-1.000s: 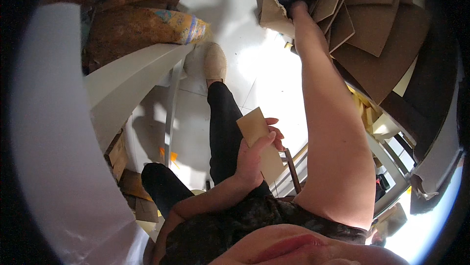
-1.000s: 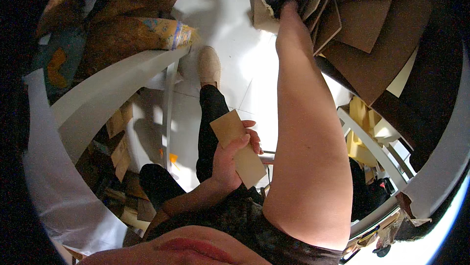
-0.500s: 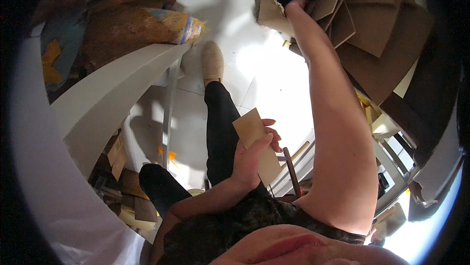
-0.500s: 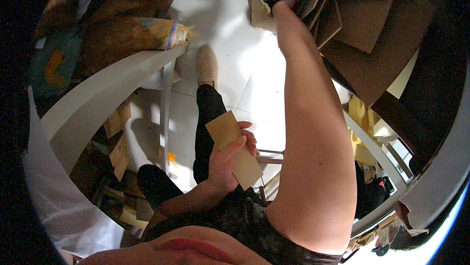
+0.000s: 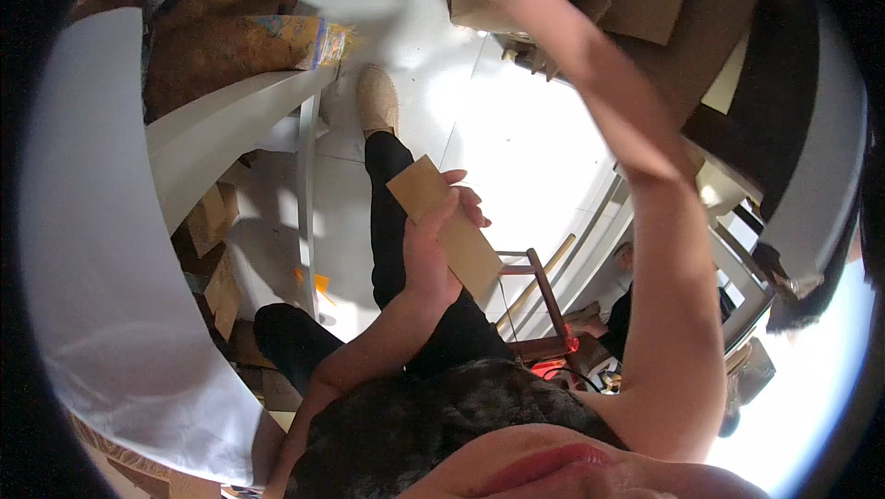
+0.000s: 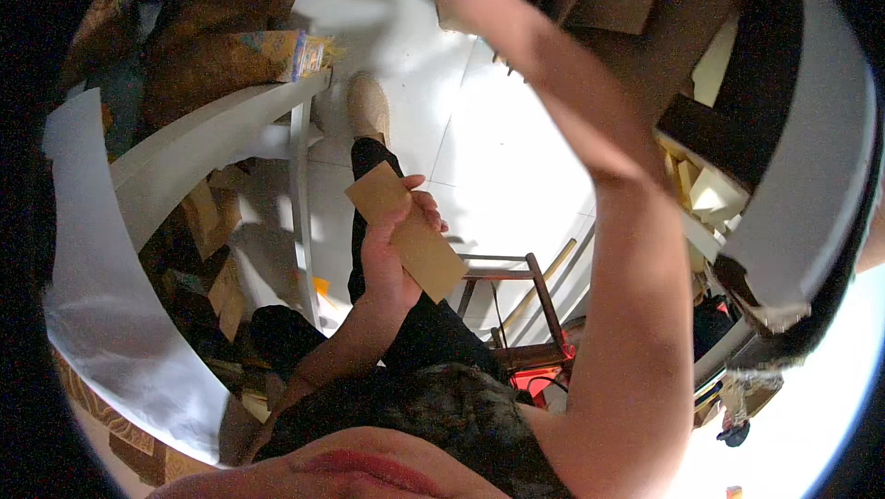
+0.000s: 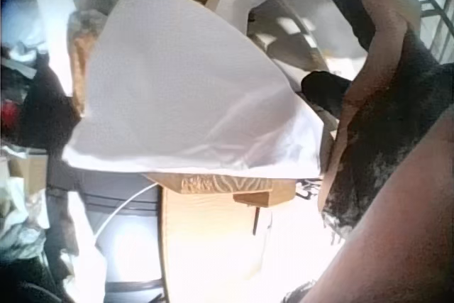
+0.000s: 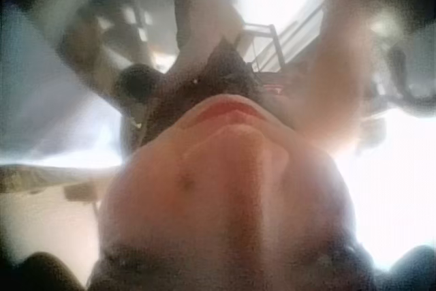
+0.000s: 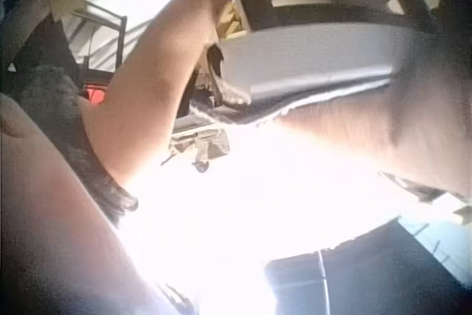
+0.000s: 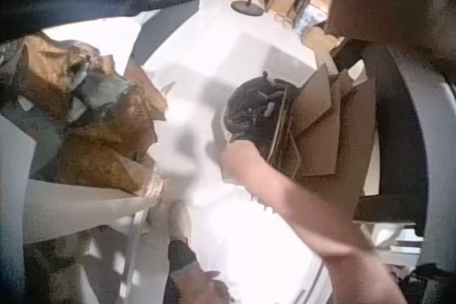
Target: The person assembles a cardboard structure by stacking pieces and securing them with clamps. They repeatedly pick up cardboard pieces, align them, and attach clamps to hold the assembly together.
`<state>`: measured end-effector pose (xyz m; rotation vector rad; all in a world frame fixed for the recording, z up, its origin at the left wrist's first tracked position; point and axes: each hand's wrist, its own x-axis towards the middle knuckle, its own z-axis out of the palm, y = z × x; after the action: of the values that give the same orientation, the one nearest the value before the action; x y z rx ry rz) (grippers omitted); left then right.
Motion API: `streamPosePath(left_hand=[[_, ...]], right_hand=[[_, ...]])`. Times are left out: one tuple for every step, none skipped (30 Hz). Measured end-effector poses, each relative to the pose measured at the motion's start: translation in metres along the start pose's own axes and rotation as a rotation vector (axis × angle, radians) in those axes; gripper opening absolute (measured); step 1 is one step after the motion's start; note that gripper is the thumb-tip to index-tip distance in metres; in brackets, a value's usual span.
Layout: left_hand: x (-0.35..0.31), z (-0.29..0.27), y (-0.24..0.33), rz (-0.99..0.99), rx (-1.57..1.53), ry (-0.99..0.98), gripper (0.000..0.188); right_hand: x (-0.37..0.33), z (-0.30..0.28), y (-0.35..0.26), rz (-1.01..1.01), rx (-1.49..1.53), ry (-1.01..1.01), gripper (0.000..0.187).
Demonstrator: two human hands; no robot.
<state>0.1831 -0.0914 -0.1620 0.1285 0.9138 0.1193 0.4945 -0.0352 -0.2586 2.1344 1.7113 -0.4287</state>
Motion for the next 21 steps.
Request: streamPosePath(left_hand=[[0.0,-0.004,0.0,0.011,-0.045,-0.014,0.033],[0.003,-0.004,0.0,0.027,-0.09,-0.035,0.036],[0.003,-0.004,0.002,0.071,-0.085,-0.04,0.039],[0.003,-0.004,0.003,0.116,-0.074,-0.047,0.042],[0.003,-0.005,0.002,0.171,-0.075,-0.048,0.045],[0.001,0.0,0.003,0.179,-0.091,-0.023,0.047],[-0.002,0.006,0.001,0.199,-0.116,0.006,0.049],[-0.004,0.008,-0.001,0.22,-0.141,0.042,0.05],[-0.001,0.004,0.001,0.248,-0.012,-0.13,0.047],[0.0,0.004,0.003,0.253,0.091,-0.051,0.04],[0.001,0.004,0.002,0.242,0.055,-0.031,0.037],[0.0,0.004,0.001,0.233,0.016,-0.009,0.034],[0.002,0.003,-0.001,0.24,-0.017,0.016,0.032],[0.0,0.004,0.0,0.241,-0.043,0.047,0.031],[0.0,0.006,0.0,0.238,-0.062,0.074,0.029],[0.001,0.008,0.0,0.217,-0.048,0.113,0.029],[0.002,0.008,-0.001,0.202,-0.043,0.152,0.028],[0.003,0.008,-0.002,0.183,-0.035,0.194,0.027],[0.003,0.009,-0.003,0.145,-0.046,0.194,0.027],[0.002,0.01,-0.003,0.103,-0.048,0.186,0.027],[0.003,0.011,-0.003,0.06,-0.046,0.177,0.027]], right_hand=[[-0.025,-0.019,-0.021,-0.046,0.056,0.422,0.009],[-0.059,-0.043,-0.046,0.022,0.277,0.424,0.014],[-0.099,-0.069,-0.076,0.187,0.26,0.432,0.012],[-0.142,-0.081,-0.101,0.279,0.546,0.566,0.014],[-0.177,-0.072,-0.119,0.249,0.866,0.675,0.022],[-0.204,-0.06,-0.136,0.262,1.045,0.754,0.028],[-0.229,-0.046,-0.16,0.352,1.359,0.732,0.027],[-0.246,-0.037,-0.176,0.439,1.679,0.687,0.026],[-0.254,-0.033,-0.174,0.455,1.828,0.487,0.027],[-0.261,-0.026,-0.17,0.444,1.955,0.261,0.028],[-0.254,-0.022,-0.161,0.427,2.079,0.131,0.018],[-0.245,-0.018,-0.15,0.398,1.968,0.086,0.016],[-0.23,-0.012,-0.135,0.354,1.844,0.041,0.016],[-0.214,-0.008,-0.119,0.316,1.73,-0.003,0.017],[-0.187,-0.008,-0.109,0.322,1.446,0.193,0.018],[-0.149,-0.009,-0.1,0.32,1.152,0.37,0.019],[-0.109,-0.004,-0.086,0.395,0.904,0.376,0.02],[-0.061,0.022,-0.066,0.461,0.826,0.56,0.02],[-0.019,0.042,-0.042,0.553,0.706,0.354,0.021],[0.027,0.07,-0.02,0.713,0.613,0.244,0.025],[0.061,0.109,-0.005,0.907,0.755,0.283,0.037]])
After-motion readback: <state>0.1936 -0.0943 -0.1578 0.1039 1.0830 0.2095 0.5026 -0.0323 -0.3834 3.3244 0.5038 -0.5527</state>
